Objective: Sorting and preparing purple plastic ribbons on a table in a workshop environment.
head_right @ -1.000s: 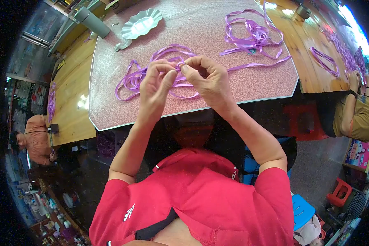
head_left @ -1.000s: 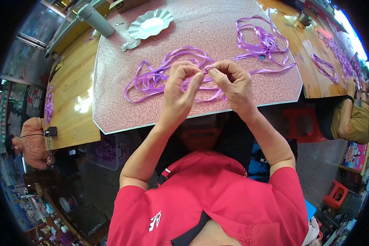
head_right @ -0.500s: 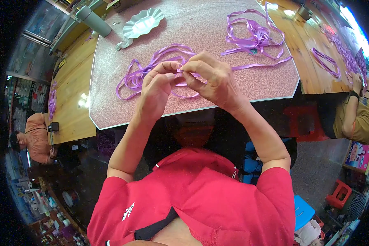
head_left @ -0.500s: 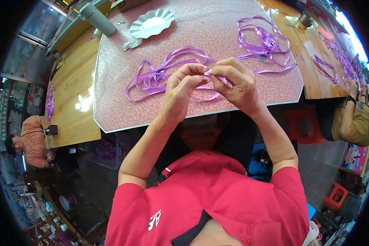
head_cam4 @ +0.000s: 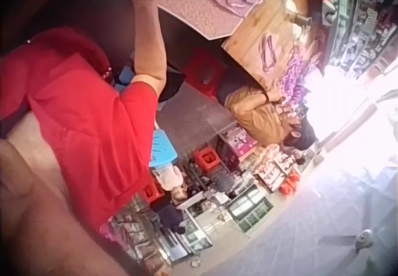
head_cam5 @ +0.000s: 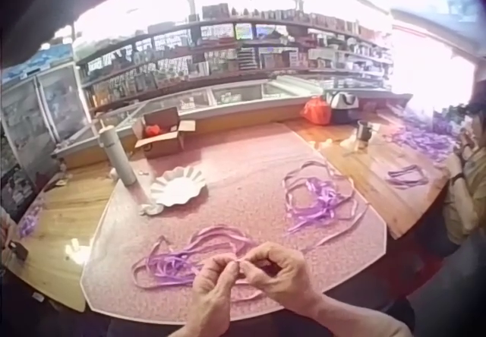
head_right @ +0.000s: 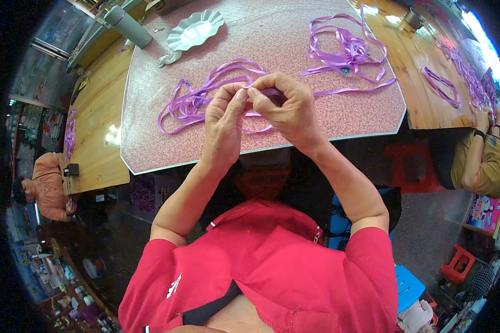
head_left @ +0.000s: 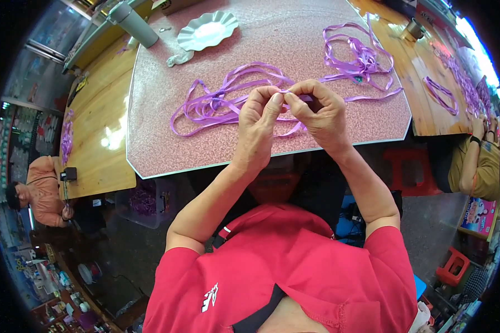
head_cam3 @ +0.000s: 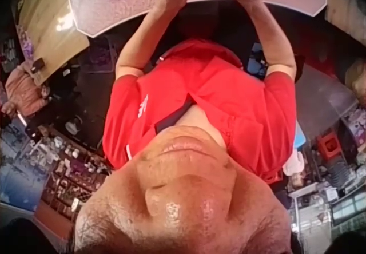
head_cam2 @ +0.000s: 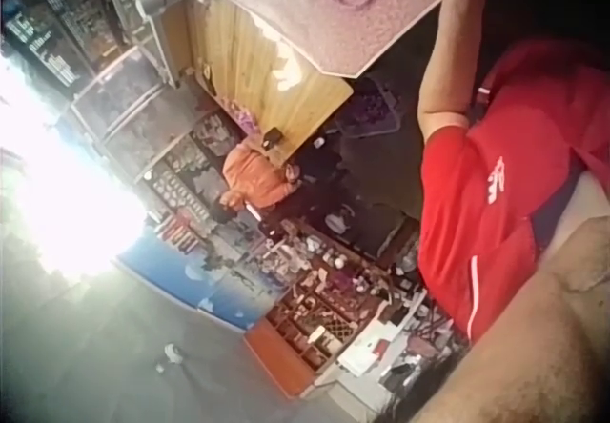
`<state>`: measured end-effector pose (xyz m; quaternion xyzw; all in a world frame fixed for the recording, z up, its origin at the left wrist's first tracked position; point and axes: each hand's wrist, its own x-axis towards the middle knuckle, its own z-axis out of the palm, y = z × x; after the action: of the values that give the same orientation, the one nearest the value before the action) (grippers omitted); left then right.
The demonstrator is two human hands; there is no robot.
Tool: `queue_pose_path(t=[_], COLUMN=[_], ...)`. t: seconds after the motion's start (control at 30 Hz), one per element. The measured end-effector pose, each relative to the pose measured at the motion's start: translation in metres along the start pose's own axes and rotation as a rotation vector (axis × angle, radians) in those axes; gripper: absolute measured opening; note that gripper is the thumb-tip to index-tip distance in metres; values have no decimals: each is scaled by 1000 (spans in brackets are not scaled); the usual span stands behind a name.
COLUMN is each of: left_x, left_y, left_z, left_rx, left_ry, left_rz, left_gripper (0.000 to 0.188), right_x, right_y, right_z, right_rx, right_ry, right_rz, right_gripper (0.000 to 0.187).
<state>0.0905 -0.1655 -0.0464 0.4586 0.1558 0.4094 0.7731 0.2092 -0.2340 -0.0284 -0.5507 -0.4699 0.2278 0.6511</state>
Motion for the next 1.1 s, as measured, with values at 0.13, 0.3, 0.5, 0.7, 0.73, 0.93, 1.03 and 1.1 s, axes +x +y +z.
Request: queue_pose_path(t=[0.13,0.3,0.5,0.7,0.73,0.93,1.03,1.1], left_x=[0,2,7,14,18,22,21,19], left_y=[0,0,-3,-2,1,12,13,12], left_z=[3,-4,-9,-9,-11,-20,-19,-18], left_rx=[59,158,536,836,959,1240,1287,1305], left_ry=[-15,-39,-47,36,-3,-55,-53,-44], left_rz=[19,65,264,675,787,1050,1073,1048], left_gripper=[13,13,13,16,18,24,24,24], right_x=[-2,1,0,0,1,3,6,5], right_y=[6,1,-6,-13,-12,-13,-11,-10], right_z=[3,1,1,2,0,-7,-9,-10], right_rx=[8,-66,132,507,505,513,473,496], right_ry=[73,31,-4,8,10,-23,-26,-38], right_rz=[-23,-71,175,433,432,506,534,560], right_gripper=[3,4,13,15,15,13,13,13])
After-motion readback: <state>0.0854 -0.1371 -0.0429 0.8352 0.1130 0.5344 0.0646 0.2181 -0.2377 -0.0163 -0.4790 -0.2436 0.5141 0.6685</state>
